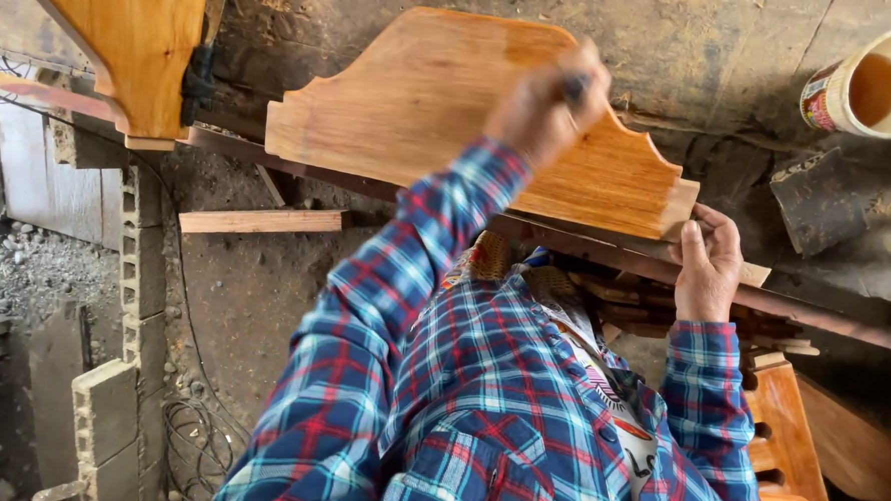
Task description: The person applies a liquid finish to a curved wooden piece using a paintbrush. They dip the brush into a container to reload the finish and continue brushing the surface and edges of the wood.
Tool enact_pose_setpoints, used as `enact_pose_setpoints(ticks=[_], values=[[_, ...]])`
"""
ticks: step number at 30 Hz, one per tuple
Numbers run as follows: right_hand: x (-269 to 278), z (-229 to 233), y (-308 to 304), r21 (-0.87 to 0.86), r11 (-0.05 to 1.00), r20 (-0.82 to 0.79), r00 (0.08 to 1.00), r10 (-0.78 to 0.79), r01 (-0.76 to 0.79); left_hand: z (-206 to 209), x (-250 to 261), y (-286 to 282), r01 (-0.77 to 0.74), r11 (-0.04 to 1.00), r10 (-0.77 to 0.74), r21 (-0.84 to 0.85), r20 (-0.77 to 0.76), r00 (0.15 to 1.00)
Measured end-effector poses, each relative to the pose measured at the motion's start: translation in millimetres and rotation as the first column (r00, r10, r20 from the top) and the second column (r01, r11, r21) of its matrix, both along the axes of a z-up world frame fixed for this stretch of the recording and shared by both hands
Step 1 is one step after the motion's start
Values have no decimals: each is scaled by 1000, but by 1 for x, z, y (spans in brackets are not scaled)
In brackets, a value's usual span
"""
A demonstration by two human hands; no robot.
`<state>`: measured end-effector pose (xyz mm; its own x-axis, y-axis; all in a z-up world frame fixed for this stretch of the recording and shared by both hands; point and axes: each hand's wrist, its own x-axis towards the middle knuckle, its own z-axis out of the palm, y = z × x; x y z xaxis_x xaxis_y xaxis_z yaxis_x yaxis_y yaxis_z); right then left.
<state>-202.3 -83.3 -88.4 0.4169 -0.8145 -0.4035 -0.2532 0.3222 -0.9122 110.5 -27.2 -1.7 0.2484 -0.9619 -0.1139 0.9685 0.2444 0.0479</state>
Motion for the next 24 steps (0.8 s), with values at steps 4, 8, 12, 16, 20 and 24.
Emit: enact_pose_setpoints(ticks=[4, 8, 12, 16, 20, 24], values=[[-2, -2, -1, -13, 1000, 12, 1000, 9, -8, 41, -38, 18, -157, 951, -235, 266, 953, 193], [-2, 1, 0, -9, 1000, -4, 1000, 4, -4, 26, 0, 16, -181, 967, -122, 176, 953, 277], [-4, -3, 0, -7, 1000, -1, 1000, -12, 12, -48, 72, 17, -684, 719, -355, 118, 909, -217], [-2, -5, 0, -12, 1000, 34, 999, -17, 17, -42, 102, 21, -799, 586, -367, -138, 833, -413], [0, -1, 1, -15, 1000, 8, 1000, -16, 16, -8, 55, -3, -794, 604, -353, -61, 873, -336], [-2, -3, -2, -60, 998, 0, 1000, 5, -5, 1, 1, -22, -484, 874, -234, 36, 905, -355]])
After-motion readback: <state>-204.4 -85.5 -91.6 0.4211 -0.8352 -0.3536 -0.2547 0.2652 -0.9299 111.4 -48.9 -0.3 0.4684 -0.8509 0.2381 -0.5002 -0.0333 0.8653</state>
